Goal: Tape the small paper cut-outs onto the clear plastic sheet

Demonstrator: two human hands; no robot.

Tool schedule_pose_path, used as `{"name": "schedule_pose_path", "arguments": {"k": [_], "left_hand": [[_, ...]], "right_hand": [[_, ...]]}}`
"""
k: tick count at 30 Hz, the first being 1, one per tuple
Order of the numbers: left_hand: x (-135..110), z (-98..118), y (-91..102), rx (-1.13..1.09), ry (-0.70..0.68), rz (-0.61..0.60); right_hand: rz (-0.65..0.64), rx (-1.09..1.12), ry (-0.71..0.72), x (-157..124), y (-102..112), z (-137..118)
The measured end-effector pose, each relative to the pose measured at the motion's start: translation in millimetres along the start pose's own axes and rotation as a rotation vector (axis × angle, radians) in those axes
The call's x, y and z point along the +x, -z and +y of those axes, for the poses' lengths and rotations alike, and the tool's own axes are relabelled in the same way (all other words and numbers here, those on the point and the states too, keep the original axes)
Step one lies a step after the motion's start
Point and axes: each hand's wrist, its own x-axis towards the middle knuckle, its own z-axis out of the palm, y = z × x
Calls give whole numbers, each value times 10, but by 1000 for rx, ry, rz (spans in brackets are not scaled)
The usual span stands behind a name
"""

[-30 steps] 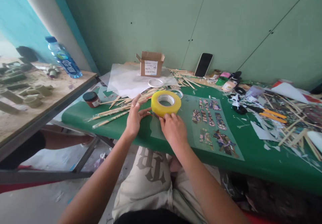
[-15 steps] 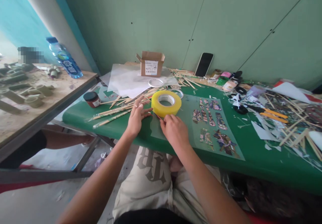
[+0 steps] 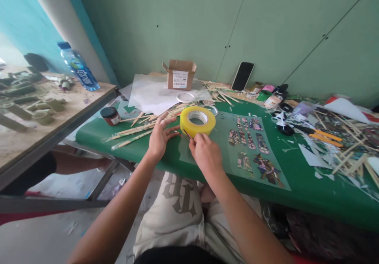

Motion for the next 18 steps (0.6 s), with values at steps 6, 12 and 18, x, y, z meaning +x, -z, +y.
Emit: {"name": "schedule_pose_path", "arguments": {"k": [6, 12, 18], "left_hand": [[-3, -34, 1, 44, 2, -30], [-53, 28, 29, 23, -39, -85], [-320, 259, -29, -66, -25, -238]], "right_hand": [[25, -16, 5, 1, -19, -11], [1, 27, 4, 0, -32, 30], [155, 452, -54, -72, 153, 79]]}}
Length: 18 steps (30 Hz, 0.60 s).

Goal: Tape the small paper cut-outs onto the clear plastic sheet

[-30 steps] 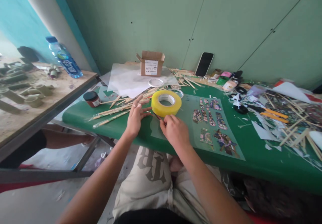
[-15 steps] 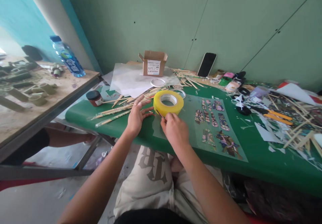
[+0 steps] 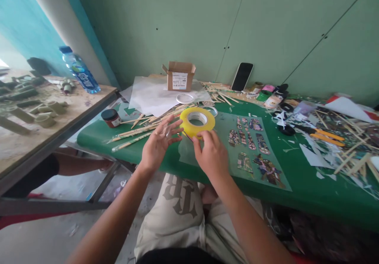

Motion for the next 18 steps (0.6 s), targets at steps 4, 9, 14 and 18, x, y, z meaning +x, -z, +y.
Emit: {"name": "schedule_pose_path", "arguments": {"k": [4, 9, 14, 18], "left_hand": [[-249, 83, -191, -30, 72, -154], [-586, 114, -323, 245, 103, -435], [-705, 218, -476, 627, -78, -721], [-682, 285, -661, 774, -181, -829]], "right_hand": [[-270, 810, -293, -65, 282, -1], [-679, 1436, -543, -285, 608, 172], [-681, 1598, -576, -617, 860, 399], [-642, 1566, -612, -842, 1025, 499]]}}
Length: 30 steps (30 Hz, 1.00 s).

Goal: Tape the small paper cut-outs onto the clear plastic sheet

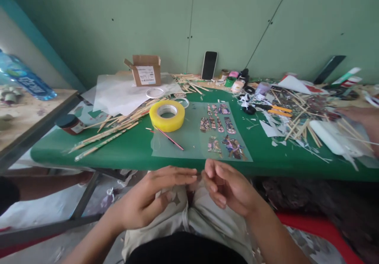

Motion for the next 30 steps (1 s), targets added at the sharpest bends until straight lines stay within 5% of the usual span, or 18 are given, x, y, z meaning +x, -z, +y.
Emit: {"name": "schedule_pose_path", "arguments": {"k": [10, 19, 24, 30], "left_hand": [[95, 159, -106, 516, -133, -6], [262, -59, -263, 807, -180, 220], [704, -262, -380, 509, -51, 404], [1208, -493, -295, -19, 146, 551]], "right_hand": [[344, -430, 48, -317, 89, -48], [721, -1074, 420, -363, 184, -413], [650, -1339, 628, -85, 360, -969], [408, -1407, 504, 193, 477, -1443]]}}
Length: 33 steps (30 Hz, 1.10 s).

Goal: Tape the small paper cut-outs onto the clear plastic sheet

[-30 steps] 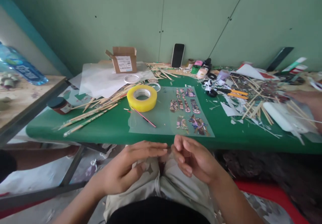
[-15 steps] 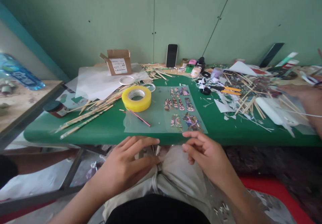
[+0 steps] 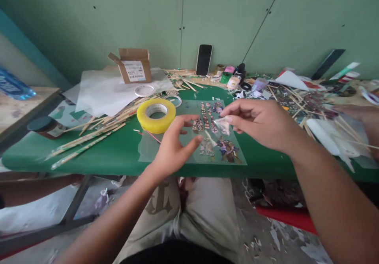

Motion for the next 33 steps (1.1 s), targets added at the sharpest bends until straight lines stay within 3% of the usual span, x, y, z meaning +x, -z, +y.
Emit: {"name": "schedule_pose_path", "arguments": {"k": [6, 11, 18, 25, 29, 33], "left_hand": [[241, -169, -137, -192, 228, -203], [241, -297, -192, -170, 342, -34], [383, -301, -163, 52, 409, -76], [492, -419, -211, 62, 431, -59], [529, -493, -241, 80, 509, -19], [554, -492, -276, 256, 545, -20]], "right_hand": [[-139, -7, 11, 256, 33, 74], [-116, -109, -35, 415, -39, 160], [-177, -151, -11, 602, -82, 249], [-163, -20, 35, 791, -182, 499], [-116, 109, 78, 947, -358, 691], [-62, 240, 92, 1074, -587, 919]]}}
